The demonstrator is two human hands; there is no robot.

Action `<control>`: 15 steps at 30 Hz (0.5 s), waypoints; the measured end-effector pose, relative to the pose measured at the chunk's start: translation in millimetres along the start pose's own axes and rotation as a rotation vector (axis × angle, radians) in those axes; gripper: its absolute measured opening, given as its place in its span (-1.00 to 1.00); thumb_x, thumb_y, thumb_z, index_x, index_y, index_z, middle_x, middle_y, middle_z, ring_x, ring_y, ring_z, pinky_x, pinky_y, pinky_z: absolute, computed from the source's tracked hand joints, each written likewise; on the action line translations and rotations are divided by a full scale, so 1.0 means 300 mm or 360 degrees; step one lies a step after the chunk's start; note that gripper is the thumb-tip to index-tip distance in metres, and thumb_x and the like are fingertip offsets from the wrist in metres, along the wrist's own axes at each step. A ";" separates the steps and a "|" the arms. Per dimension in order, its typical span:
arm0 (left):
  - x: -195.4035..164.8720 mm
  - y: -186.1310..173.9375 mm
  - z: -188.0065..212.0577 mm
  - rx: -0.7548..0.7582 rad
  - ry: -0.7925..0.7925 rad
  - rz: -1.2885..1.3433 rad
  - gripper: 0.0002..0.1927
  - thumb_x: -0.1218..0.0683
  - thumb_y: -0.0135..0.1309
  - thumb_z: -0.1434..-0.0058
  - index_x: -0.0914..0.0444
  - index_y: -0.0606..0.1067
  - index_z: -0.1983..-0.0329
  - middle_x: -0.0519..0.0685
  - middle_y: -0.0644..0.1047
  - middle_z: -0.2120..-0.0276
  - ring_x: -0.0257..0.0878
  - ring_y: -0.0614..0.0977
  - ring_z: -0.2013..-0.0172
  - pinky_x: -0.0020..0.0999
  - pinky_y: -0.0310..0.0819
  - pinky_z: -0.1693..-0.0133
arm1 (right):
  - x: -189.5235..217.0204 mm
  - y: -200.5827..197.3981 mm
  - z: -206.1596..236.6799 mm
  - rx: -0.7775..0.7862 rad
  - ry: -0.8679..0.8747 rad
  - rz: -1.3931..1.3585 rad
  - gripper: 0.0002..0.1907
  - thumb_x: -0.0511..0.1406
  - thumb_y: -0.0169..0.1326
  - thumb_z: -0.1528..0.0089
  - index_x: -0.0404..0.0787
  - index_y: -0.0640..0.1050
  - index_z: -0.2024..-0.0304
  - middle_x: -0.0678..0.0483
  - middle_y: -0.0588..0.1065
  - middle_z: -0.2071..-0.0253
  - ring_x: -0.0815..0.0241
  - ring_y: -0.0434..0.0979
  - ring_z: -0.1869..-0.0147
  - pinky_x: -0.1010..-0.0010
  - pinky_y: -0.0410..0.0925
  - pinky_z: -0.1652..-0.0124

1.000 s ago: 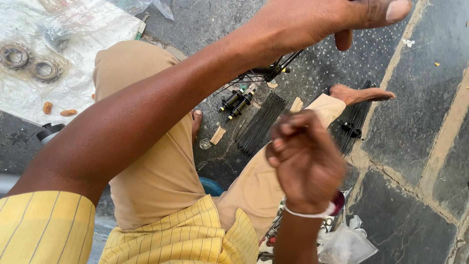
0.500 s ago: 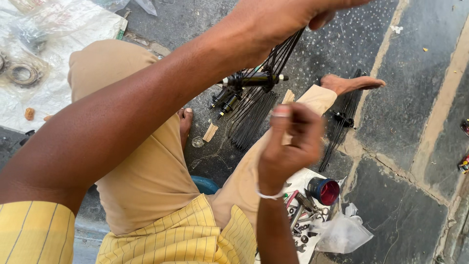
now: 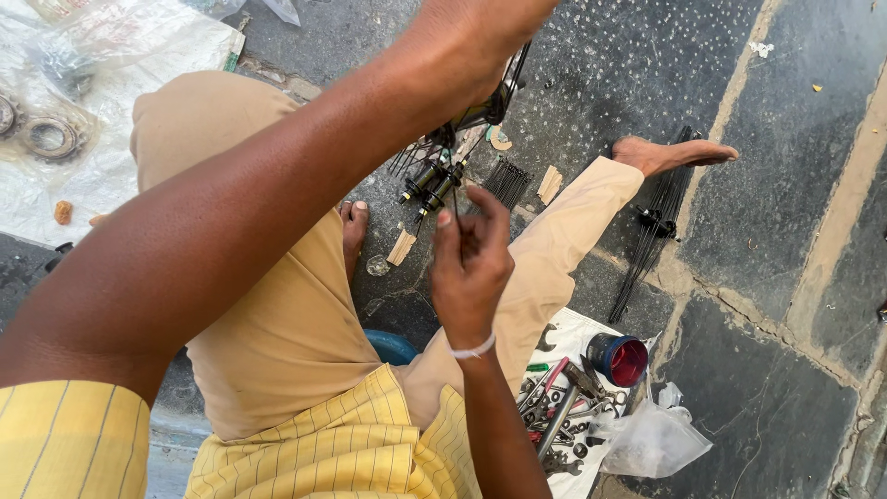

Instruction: The person sits on the ground and installs bicycle spokes into a wheel hub, threading them through the hub and rim. They use a spoke wrench to tighten the nipples and adjust the tension of the spokes.

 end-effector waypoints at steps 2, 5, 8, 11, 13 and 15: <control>-0.079 0.013 -0.004 0.0029 0.0111 -0.0030 -0.59 -0.20 0.09 -0.44 0.22 0.61 0.25 -0.13 0.52 0.47 -0.37 0.57 0.46 -0.44 0.42 0.32 | 0.099 -0.053 0.026 0.0364 0.0449 -0.0800 -0.73 -0.41 0.09 -0.38 -0.29 0.42 -0.13 -0.04 0.50 0.30 0.15 0.56 0.33 0.37 0.46 0.40; -0.201 0.046 -0.004 0.0177 0.0239 -0.0023 -0.59 -0.21 0.12 -0.42 0.22 0.63 0.22 -0.12 0.55 0.47 -0.38 0.61 0.45 -0.44 0.45 0.31 | 0.328 -0.177 -0.005 0.0721 0.0547 -0.1689 -0.69 -0.24 0.04 -0.43 -0.45 0.43 0.08 -0.16 0.48 0.18 -0.06 0.62 0.12 0.15 0.54 0.34; -0.308 0.064 0.021 0.0448 0.0383 0.0244 -0.57 -0.22 0.11 -0.43 0.23 0.62 0.15 -0.13 0.59 0.42 -0.39 0.69 0.40 -0.46 0.52 0.23 | 0.515 -0.335 -0.099 0.0581 0.0155 -0.1235 -0.31 0.04 0.06 -0.37 -0.47 0.37 -0.18 -0.30 0.49 -0.01 -0.13 0.57 -0.05 0.05 0.54 0.11; -0.377 0.084 0.052 0.0872 0.0128 0.0787 -0.55 -0.22 0.17 -0.45 0.29 0.59 0.10 -0.09 0.61 0.35 -0.35 0.66 0.32 -0.41 0.56 0.23 | 0.544 -0.409 -0.202 0.0253 -0.0264 -0.1071 -0.41 0.01 0.04 -0.42 -0.43 0.41 -0.14 -0.23 0.51 0.01 -0.06 0.57 -0.05 0.09 0.53 0.03; -0.406 0.086 0.069 0.0981 0.0065 0.0693 -0.56 -0.20 0.21 -0.41 0.29 0.55 0.21 -0.11 0.56 0.43 -0.38 0.57 0.40 -0.45 0.39 0.33 | 0.503 -0.430 -0.235 0.0110 -0.0438 -0.1037 -0.46 -0.01 0.03 -0.44 -0.40 0.44 -0.11 -0.19 0.52 0.02 0.00 0.57 -0.06 0.12 0.52 -0.02; -0.422 0.091 0.080 0.0989 0.0036 0.0550 -0.59 -0.15 0.29 -0.36 0.29 0.53 0.30 -0.14 0.49 0.48 -0.41 0.47 0.46 -0.46 0.25 0.41 | 0.436 -0.442 -0.250 -0.0022 -0.0582 -0.1005 -0.52 -0.04 0.01 -0.47 -0.37 0.46 -0.08 -0.14 0.54 0.03 0.05 0.57 -0.06 0.15 0.51 -0.07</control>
Point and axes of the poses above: each hand's wrist, its own z-axis away from the middle knuckle, its own y-axis out of the palm, x = y × z, the point moved 2 cm from there along -z, towards the middle knuckle
